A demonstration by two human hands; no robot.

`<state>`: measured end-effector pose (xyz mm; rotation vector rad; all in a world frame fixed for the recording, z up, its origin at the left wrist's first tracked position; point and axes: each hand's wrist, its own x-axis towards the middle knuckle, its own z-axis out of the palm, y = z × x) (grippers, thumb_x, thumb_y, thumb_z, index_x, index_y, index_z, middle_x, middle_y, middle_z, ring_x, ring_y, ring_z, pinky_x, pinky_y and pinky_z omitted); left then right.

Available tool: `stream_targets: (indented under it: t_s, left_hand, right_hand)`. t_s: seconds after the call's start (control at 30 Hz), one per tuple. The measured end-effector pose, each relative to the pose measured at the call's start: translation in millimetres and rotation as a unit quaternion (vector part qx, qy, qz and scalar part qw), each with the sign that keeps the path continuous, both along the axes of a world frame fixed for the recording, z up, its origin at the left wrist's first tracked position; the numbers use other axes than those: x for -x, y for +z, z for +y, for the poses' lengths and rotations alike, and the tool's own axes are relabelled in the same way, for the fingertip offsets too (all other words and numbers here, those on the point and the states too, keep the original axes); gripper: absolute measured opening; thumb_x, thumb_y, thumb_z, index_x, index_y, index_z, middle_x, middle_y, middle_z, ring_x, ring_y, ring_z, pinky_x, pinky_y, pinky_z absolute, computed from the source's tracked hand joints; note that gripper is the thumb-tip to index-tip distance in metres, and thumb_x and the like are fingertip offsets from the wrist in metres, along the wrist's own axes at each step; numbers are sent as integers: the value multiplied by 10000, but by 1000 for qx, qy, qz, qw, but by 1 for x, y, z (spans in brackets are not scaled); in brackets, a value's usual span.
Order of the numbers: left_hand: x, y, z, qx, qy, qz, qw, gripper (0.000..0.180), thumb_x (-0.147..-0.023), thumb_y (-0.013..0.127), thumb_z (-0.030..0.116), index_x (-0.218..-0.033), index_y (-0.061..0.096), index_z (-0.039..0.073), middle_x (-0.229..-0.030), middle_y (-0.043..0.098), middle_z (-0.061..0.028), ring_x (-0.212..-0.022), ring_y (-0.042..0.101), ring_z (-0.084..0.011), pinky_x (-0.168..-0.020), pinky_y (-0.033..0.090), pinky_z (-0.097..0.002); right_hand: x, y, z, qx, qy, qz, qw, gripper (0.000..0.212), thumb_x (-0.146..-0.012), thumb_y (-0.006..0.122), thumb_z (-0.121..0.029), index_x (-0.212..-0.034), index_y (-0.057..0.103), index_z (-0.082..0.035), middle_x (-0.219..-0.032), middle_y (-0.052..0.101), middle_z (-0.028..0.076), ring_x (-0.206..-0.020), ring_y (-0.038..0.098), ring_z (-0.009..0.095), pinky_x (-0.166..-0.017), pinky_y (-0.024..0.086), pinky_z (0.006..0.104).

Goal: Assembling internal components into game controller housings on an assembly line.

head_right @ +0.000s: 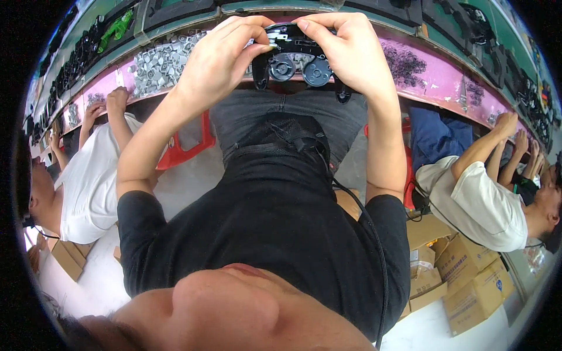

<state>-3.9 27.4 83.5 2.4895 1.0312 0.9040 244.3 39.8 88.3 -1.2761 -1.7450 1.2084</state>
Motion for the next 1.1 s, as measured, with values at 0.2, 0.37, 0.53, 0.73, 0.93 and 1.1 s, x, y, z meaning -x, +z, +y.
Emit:
stream_targets:
  t_s: [0.2,0.37,0.53,0.73,0.93,1.1]
  left_hand:
    - [0,3,1,-6,-23,33,999,136,-892,726,40,-1005,660,3,-1164,714,-129,-1020,684,-335,-894,547,-407]
    - [5,5,-3,26,-12,24,999,126,-894,726,55,-1001,676,10,-1194,705,-127,-1038,682,-341,-899,552,-412]
    - [9,3,-4,32,-13,46,998,107,-897,723,67,-984,694,10,-1223,692,-135,-1077,670,-356,-909,552,-420]
    - [17,10,4,159,28,-103,982,226,-1028,650,146,-1140,735,-29,-1071,777,-130,-830,748,-214,-788,595,-330]
    - [26,0,-8,473,49,-200,857,389,-1078,612,257,-1337,636,-33,-965,724,-54,-731,666,-76,-641,551,-232]
    - [20,-8,-14,538,32,-283,793,426,-1040,686,242,-1363,617,-26,-916,698,-12,-658,625,-48,-584,539,-213]
  right_hand:
    - [-4,-8,0,28,-8,-7,1000,278,-1021,700,-201,-1159,778,27,-994,792,75,-889,693,75,-804,558,239]
    - [1,-9,1,44,11,20,999,293,-1025,695,-193,-1179,762,46,-991,790,76,-881,692,75,-802,561,240]
    - [3,-17,3,64,18,8,998,294,-1028,692,-193,-1181,760,49,-998,786,64,-885,689,73,-800,559,239]
    - [0,-15,7,76,9,36,996,297,-1024,697,-189,-1183,758,54,-1011,783,56,-900,686,69,-813,548,226]
    - [2,-20,16,104,19,62,992,303,-1021,702,-196,-1192,758,48,-1025,784,68,-913,689,76,-836,545,225]
    - [7,-16,14,133,25,133,982,286,-1025,691,-174,-1201,756,42,-1046,784,77,-912,698,86,-847,548,232]
